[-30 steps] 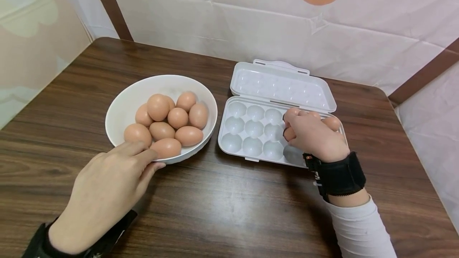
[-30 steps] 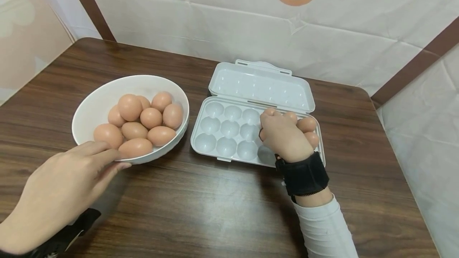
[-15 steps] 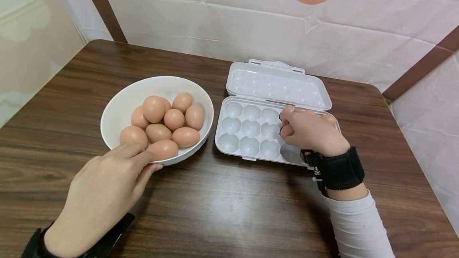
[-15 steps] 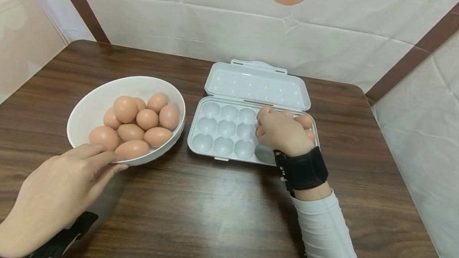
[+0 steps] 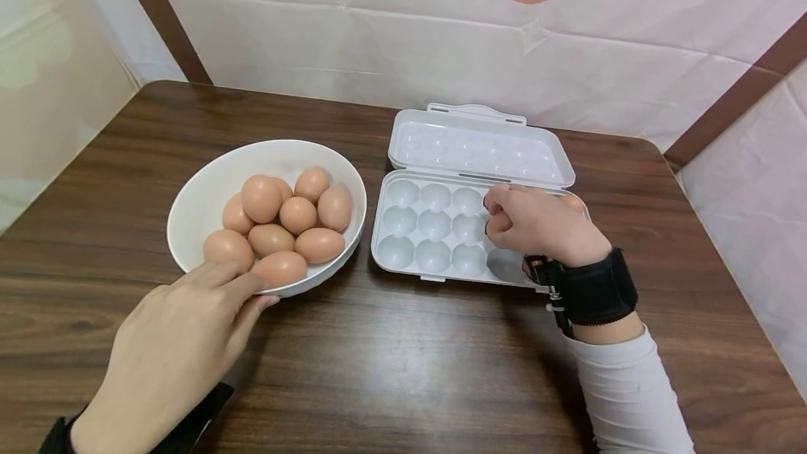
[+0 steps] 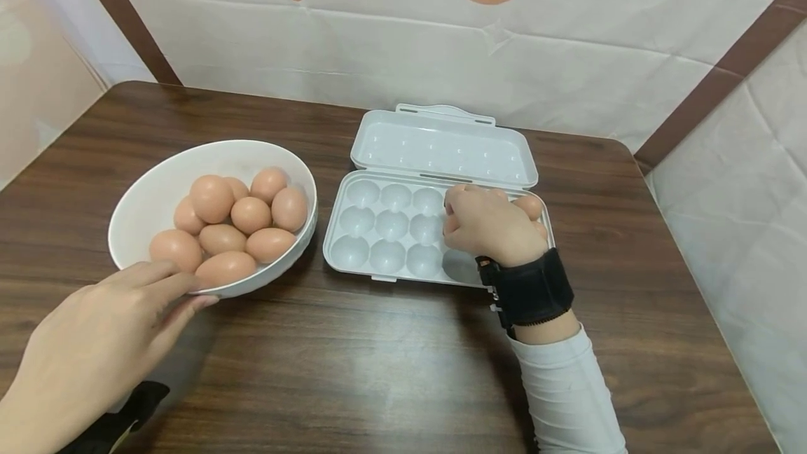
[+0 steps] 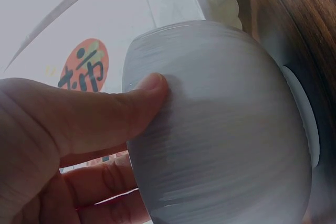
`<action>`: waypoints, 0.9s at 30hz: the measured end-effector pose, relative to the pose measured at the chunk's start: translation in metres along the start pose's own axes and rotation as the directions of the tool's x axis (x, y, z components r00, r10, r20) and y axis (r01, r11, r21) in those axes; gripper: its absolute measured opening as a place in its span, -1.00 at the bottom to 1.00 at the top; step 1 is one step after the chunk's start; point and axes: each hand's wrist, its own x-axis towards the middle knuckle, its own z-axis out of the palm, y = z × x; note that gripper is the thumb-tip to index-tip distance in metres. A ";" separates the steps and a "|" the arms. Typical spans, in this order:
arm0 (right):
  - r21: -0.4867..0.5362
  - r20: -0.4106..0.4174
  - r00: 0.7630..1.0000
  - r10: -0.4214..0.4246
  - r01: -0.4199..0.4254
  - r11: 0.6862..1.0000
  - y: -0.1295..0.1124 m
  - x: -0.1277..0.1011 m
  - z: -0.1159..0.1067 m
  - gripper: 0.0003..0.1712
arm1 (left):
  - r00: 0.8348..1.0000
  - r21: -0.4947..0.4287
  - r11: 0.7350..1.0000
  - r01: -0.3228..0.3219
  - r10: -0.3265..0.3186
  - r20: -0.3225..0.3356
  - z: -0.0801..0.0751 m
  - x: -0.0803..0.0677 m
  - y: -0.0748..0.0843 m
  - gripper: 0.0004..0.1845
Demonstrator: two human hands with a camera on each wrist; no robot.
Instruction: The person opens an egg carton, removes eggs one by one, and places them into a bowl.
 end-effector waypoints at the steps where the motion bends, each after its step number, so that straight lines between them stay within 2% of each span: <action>1: 0.002 0.001 1.000 -0.004 0.004 1.000 0.000 0.000 0.000 -0.91 | 1.000 -0.001 1.000 0.000 0.000 0.000 0.000 0.000 0.000 -0.73; 10: 0.001 -0.009 0.998 0.062 -0.062 0.998 -0.003 -0.002 -0.004 -0.71 | 1.000 -0.004 1.000 -0.005 0.005 0.001 0.001 -0.002 -0.002 -0.78; 13: 0.021 -0.045 0.998 0.045 -0.044 0.999 -0.003 -0.001 -0.005 -0.70 | 1.000 -0.005 1.000 -0.005 0.005 0.002 0.001 -0.002 -0.002 -0.80; 15: 0.044 -0.099 0.995 0.010 -0.006 0.999 -0.004 -0.001 -0.005 -0.70 | 1.000 -0.005 1.000 -0.004 0.004 0.002 0.002 -0.002 -0.002 -0.82; 17: 0.054 -0.175 0.984 -0.042 0.052 0.997 -0.005 0.000 -0.004 -0.67 | 1.000 -0.005 1.000 -0.010 0.010 -0.001 0.002 -0.002 -0.002 -0.81; 21: 0.065 -0.305 0.946 -0.113 0.139 0.988 -0.007 0.001 -0.004 -0.64 | 1.000 -0.001 1.000 -0.013 0.013 -0.001 0.002 -0.001 -0.002 -0.76; 27: 0.090 -0.389 0.907 -0.162 0.212 0.973 -0.012 0.002 -0.008 -0.61 | 1.000 0.000 1.000 -0.005 0.005 -0.001 0.002 -0.002 -0.002 -0.77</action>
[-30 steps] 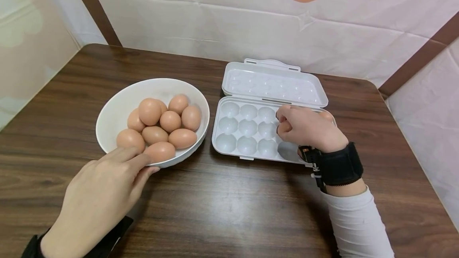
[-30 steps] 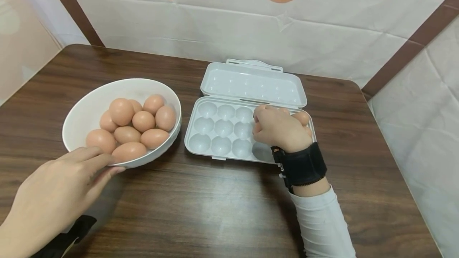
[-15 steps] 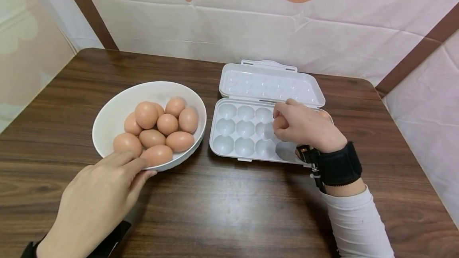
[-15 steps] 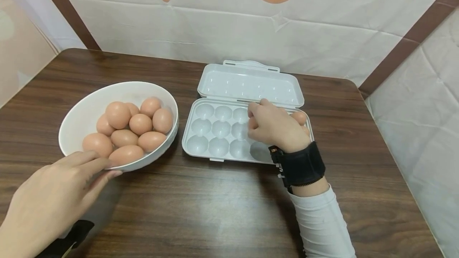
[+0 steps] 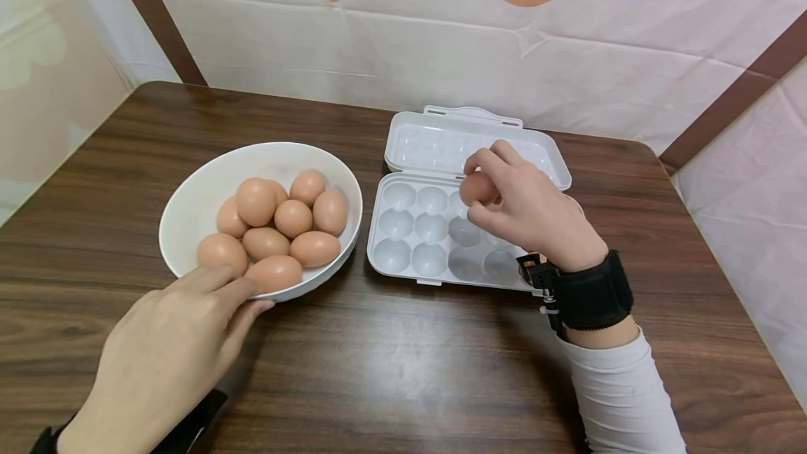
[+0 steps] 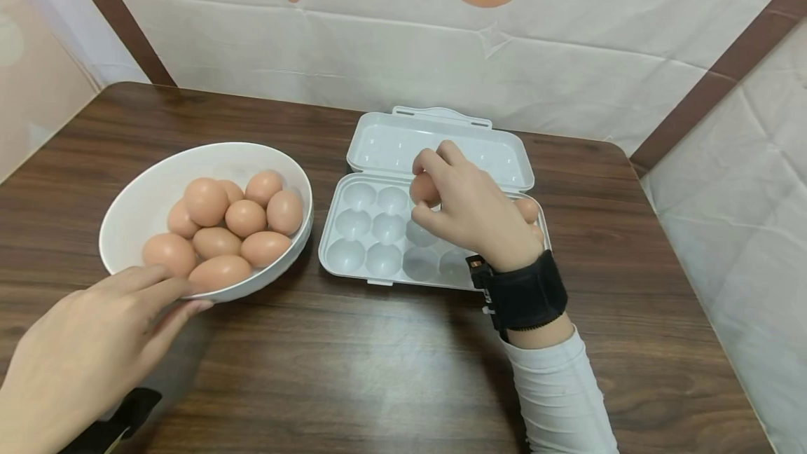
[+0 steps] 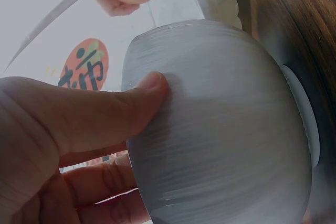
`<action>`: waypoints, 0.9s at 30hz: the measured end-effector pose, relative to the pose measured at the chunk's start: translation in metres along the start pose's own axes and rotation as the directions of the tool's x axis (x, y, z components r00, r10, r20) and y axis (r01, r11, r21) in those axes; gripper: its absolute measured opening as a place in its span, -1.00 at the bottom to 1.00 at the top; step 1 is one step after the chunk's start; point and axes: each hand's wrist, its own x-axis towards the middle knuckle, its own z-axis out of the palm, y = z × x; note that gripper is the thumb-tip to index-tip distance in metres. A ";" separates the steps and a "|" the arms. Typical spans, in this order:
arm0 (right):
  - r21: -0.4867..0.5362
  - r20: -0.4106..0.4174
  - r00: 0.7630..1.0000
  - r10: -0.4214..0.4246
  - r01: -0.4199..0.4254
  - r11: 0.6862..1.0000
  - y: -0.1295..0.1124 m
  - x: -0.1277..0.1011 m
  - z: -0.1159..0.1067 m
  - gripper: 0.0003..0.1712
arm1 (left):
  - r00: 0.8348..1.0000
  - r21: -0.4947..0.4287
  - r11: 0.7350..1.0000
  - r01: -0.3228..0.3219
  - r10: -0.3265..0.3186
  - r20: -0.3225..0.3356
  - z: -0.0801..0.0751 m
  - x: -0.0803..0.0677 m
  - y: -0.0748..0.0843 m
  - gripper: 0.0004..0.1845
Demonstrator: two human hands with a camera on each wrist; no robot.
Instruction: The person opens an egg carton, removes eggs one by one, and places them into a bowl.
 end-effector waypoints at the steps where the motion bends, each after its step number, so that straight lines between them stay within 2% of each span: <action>1: 0.006 -0.007 1.000 -0.009 0.009 1.000 -0.001 0.001 -0.001 -0.61 | 1.000 -0.001 1.000 0.002 -0.002 0.000 0.000 0.000 0.000 -0.78; 10: 0.049 -0.040 0.998 -0.043 0.045 0.998 -0.011 0.005 -0.006 -0.65 | 1.000 0.012 1.000 0.021 -0.021 0.014 -0.001 0.000 0.000 -0.79; 17: 0.049 -0.092 0.993 -0.076 0.081 0.996 -0.021 0.009 -0.009 -0.66 | 1.000 0.018 1.000 0.011 -0.012 0.017 -0.004 0.000 0.000 -0.79; 22: 0.061 -0.089 0.993 -0.079 0.085 0.995 -0.026 0.015 -0.011 -0.65 | 1.000 0.014 1.000 0.013 -0.013 0.015 -0.004 0.000 0.001 -0.78; 27: 0.076 -0.085 0.991 -0.106 0.113 0.991 -0.030 0.021 -0.009 -0.65 | 0.998 0.022 0.999 0.046 -0.046 0.032 -0.006 0.000 0.005 -0.72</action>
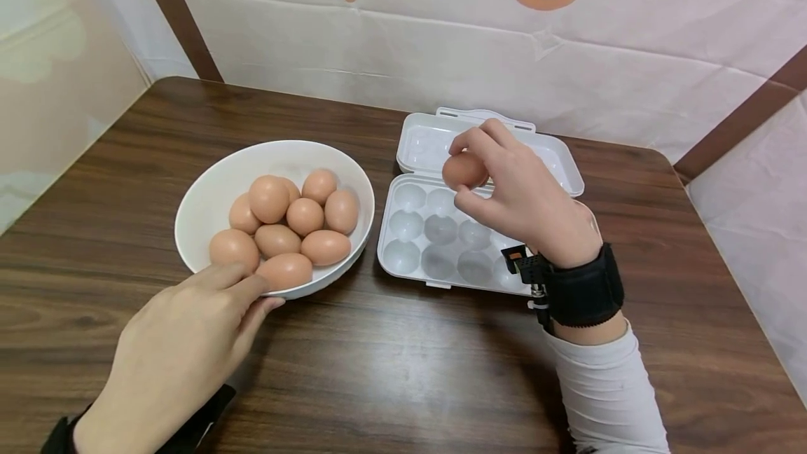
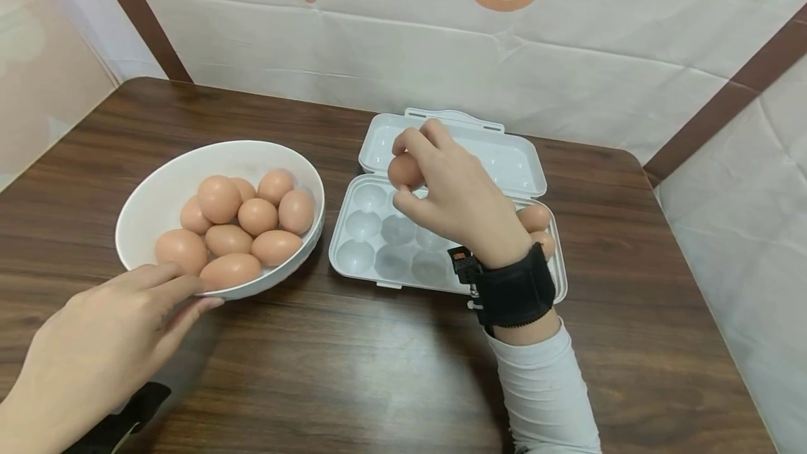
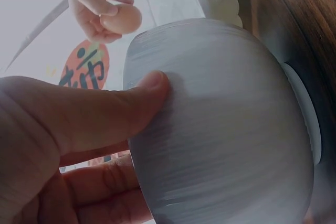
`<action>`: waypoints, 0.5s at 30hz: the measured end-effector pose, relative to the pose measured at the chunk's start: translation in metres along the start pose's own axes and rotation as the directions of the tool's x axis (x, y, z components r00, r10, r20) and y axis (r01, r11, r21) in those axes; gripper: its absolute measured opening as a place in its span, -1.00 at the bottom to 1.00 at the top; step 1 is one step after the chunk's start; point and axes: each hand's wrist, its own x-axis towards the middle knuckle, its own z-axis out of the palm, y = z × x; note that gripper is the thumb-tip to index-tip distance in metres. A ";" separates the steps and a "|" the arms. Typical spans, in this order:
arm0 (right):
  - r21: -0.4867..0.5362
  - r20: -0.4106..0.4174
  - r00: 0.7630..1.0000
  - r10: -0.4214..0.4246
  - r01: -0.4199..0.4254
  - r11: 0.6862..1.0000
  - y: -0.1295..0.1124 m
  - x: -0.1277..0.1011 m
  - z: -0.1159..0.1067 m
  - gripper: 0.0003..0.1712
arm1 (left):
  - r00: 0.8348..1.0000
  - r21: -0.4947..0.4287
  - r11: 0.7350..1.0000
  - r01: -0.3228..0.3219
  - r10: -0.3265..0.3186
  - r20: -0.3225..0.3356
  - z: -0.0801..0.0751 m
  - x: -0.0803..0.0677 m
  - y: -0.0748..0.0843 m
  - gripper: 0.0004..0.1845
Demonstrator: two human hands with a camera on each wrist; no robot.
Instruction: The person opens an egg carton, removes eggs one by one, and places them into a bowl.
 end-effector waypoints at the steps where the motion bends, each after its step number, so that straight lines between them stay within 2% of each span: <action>1: 0.003 -0.002 1.000 -0.007 0.007 1.000 -0.001 0.001 0.001 -0.66 | 1.000 0.001 1.000 0.005 -0.005 0.002 0.000 0.000 0.000 -0.72; 8: 0.050 -0.007 0.998 -0.069 0.069 0.996 -0.015 0.016 0.006 -0.64 | 1.000 0.009 1.000 -0.001 0.001 -0.002 -0.001 0.000 0.000 -0.73; 15: 0.071 -0.002 0.981 -0.193 0.192 0.979 -0.035 0.035 0.011 -0.65 | 1.000 0.005 1.000 0.008 -0.008 0.007 -0.003 -0.002 -0.002 -0.72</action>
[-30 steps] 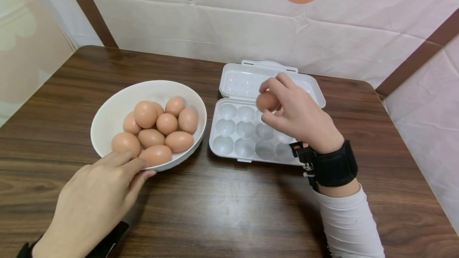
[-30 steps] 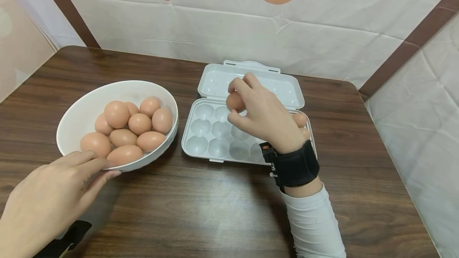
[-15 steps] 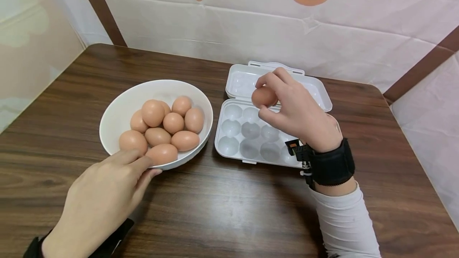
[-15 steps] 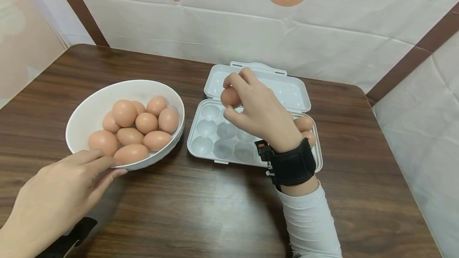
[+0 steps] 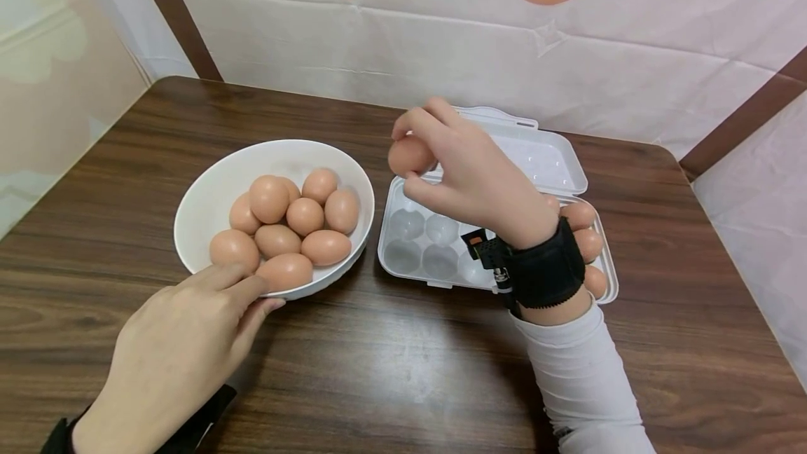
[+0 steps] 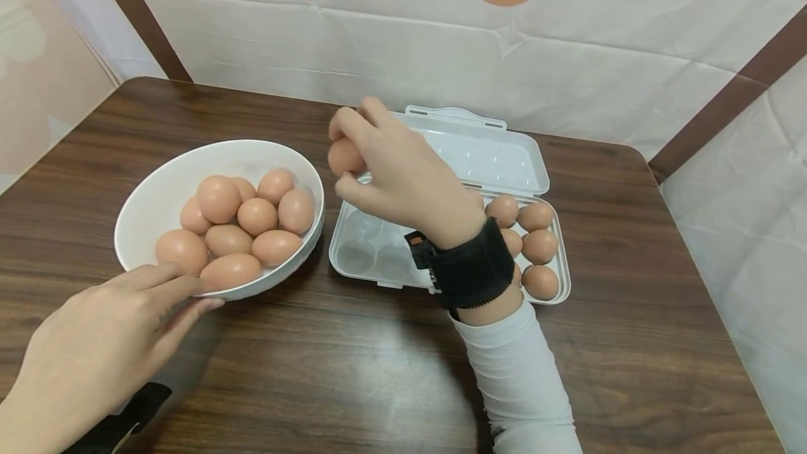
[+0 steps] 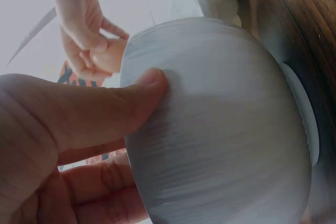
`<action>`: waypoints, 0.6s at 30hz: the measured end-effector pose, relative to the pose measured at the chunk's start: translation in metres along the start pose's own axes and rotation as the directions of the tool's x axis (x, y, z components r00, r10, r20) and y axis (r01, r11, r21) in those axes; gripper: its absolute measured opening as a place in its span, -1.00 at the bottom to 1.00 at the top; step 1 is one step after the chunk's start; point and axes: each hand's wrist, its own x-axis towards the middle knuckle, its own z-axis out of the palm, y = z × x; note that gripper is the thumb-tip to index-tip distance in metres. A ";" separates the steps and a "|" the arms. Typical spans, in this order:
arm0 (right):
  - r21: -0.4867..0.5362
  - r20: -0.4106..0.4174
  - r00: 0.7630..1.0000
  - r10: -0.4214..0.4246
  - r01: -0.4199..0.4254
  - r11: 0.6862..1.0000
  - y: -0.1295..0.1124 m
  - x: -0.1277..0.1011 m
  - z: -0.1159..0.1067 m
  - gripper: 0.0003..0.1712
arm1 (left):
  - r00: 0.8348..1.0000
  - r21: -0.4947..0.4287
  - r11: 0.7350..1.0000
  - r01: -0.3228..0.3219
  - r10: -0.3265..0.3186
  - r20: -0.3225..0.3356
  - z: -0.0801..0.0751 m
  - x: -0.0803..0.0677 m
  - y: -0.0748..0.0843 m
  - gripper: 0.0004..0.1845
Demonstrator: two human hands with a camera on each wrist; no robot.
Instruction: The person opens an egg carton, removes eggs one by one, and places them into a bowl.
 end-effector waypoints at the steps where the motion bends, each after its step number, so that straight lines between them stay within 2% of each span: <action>1: 0.000 0.003 1.000 -0.015 0.015 1.000 -0.002 0.003 0.001 -0.65 | 1.000 0.000 1.000 -0.001 0.001 0.000 0.000 0.000 0.000 -0.72; 10: -0.005 0.049 0.996 -0.070 0.071 0.997 -0.021 0.029 0.004 -0.59 | 0.999 0.000 0.999 -0.050 0.050 -0.019 0.000 0.001 -0.002 -0.78; 18: 0.035 0.111 0.988 -0.105 0.102 0.994 -0.037 0.052 0.005 -0.63 | 0.999 0.001 0.999 -0.036 0.036 -0.010 0.000 0.002 -0.001 -0.77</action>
